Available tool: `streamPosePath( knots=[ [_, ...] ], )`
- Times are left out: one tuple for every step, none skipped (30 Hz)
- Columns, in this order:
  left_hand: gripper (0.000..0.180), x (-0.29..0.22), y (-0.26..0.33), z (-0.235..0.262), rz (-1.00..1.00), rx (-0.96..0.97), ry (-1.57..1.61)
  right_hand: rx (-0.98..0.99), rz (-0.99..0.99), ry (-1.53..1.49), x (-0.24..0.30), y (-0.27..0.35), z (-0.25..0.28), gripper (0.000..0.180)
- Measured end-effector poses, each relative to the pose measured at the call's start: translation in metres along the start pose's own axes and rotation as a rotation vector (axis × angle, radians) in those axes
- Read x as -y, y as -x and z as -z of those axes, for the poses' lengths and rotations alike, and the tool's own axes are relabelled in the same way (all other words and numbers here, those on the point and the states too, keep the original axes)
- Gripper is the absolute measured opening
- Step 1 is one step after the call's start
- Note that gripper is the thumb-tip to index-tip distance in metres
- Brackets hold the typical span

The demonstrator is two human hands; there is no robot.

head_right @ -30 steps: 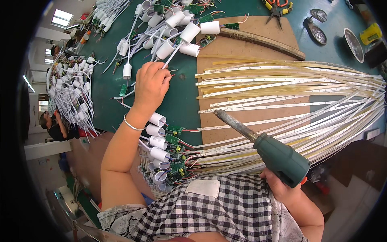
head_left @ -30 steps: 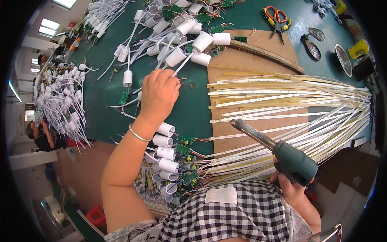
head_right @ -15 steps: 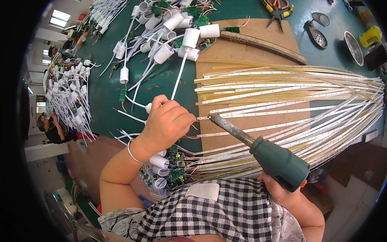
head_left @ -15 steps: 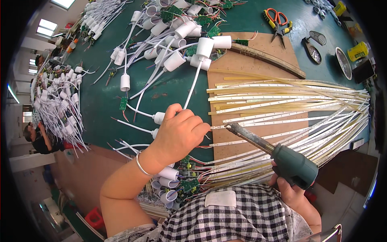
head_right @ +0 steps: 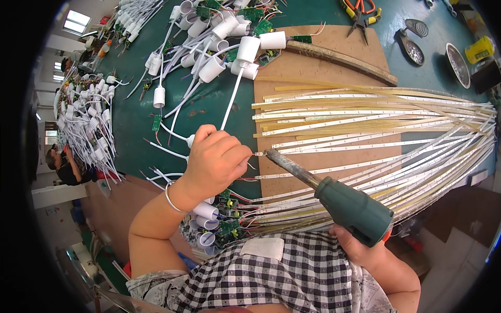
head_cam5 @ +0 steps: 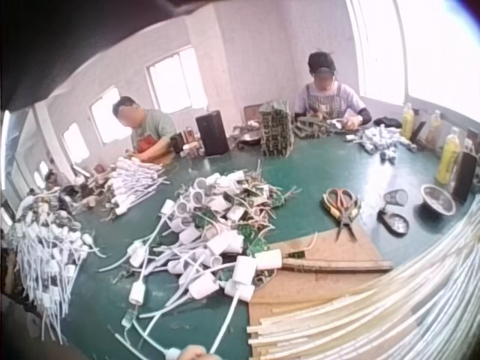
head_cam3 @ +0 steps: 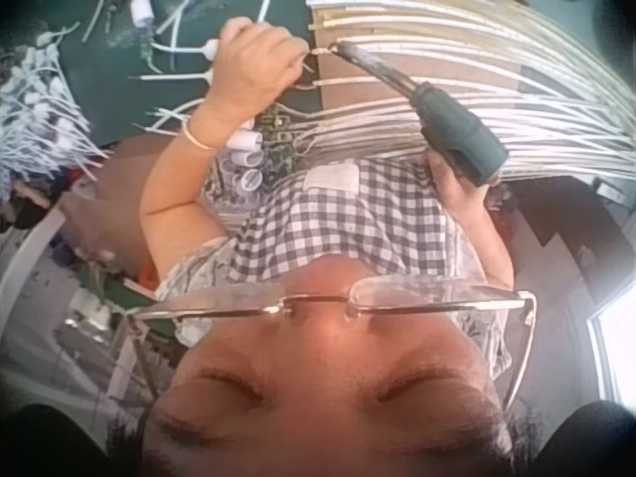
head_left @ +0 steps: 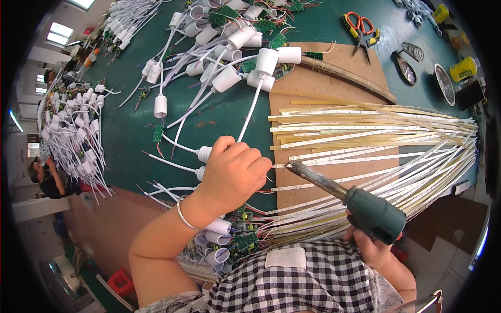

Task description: The person solders wire leads from light socket components to LED light strips one by one using a soldering gun.

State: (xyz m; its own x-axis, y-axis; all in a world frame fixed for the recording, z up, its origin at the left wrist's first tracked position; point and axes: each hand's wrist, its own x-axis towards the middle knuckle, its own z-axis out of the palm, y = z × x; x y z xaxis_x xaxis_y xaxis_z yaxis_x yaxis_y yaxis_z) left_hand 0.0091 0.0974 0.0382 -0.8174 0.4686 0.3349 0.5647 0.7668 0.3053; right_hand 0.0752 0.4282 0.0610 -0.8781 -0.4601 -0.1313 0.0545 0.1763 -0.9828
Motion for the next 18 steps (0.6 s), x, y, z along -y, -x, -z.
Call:
streamPosePath(
  knots=[
    [0.017,0.0,0.001,-0.001,0.004,0.007,0.004,0.01,-0.014,0.017,0.002,-0.001,0.0,0.052],
    [0.017,0.001,0.001,-0.002,0.009,0.017,0.009,0.019,-0.03,0.033,0.004,-0.002,0.0,0.051],
    [0.017,0.001,0.002,-0.003,0.008,0.016,0.009,0.019,-0.03,0.033,0.004,-0.003,-0.001,0.051],
    [0.017,0.001,0.002,-0.003,0.019,0.016,0.019,0.019,-0.022,0.047,0.005,-0.004,-0.001,0.051],
    [0.017,0.001,0.002,-0.004,0.03,0.014,0.028,0.02,-0.015,0.061,0.004,-0.005,-0.001,0.05],
    [0.017,0.001,0.002,-0.004,0.03,0.013,0.028,0.021,-0.014,0.061,0.004,-0.005,-0.001,0.05],
    [0.017,0.001,0.002,-0.005,0.026,0.019,0.014,0.027,-0.015,0.062,0.003,-0.005,-0.001,0.048],
    [0.017,0.001,0.002,-0.006,0.021,0.025,0.001,0.032,-0.017,0.064,0.003,-0.005,-0.001,0.047],
    [0.017,0.001,0.002,-0.006,0.022,0.024,0.002,0.033,-0.017,0.065,0.003,-0.006,0.0,0.047],
    [0.017,0.001,0.002,-0.006,0.019,0.027,-0.007,0.057,-0.005,0.145,0.005,-0.009,0.001,0.045],
    [0.017,0.001,0.002,-0.007,0.015,0.03,-0.015,0.08,0.008,0.224,0.007,-0.011,0.001,0.043],
    [0.017,0.001,0.002,-0.007,0.015,0.029,-0.014,0.08,0.008,0.225,0.01,-0.012,-0.003,0.043],
    [0.017,0.001,0.002,-0.007,0.015,0.028,-0.016,-0.008,-0.092,0.189,0.015,-0.014,-0.01,0.035],
    [0.017,0.001,0.003,-0.007,0.016,0.027,-0.018,-0.096,-0.192,0.151,0.019,-0.016,-0.015,0.028],
    [0.017,0.002,0.003,-0.008,0.017,0.025,-0.018,-0.095,-0.191,0.153,0.021,-0.019,-0.017,0.028],
    [0.017,0.003,0.004,-0.008,0.016,0.021,-0.018,-0.075,-0.175,0.168,0.023,-0.024,-0.017,0.028],
    [0.017,0.002,0.004,-0.008,0.013,0.018,-0.016,-0.056,-0.16,0.183,0.025,-0.026,-0.017,0.027],
    [0.017,0.001,0.003,-0.008,0.013,0.017,-0.014,-0.057,-0.162,0.185,0.024,-0.024,-0.016,0.027]
  ],
)
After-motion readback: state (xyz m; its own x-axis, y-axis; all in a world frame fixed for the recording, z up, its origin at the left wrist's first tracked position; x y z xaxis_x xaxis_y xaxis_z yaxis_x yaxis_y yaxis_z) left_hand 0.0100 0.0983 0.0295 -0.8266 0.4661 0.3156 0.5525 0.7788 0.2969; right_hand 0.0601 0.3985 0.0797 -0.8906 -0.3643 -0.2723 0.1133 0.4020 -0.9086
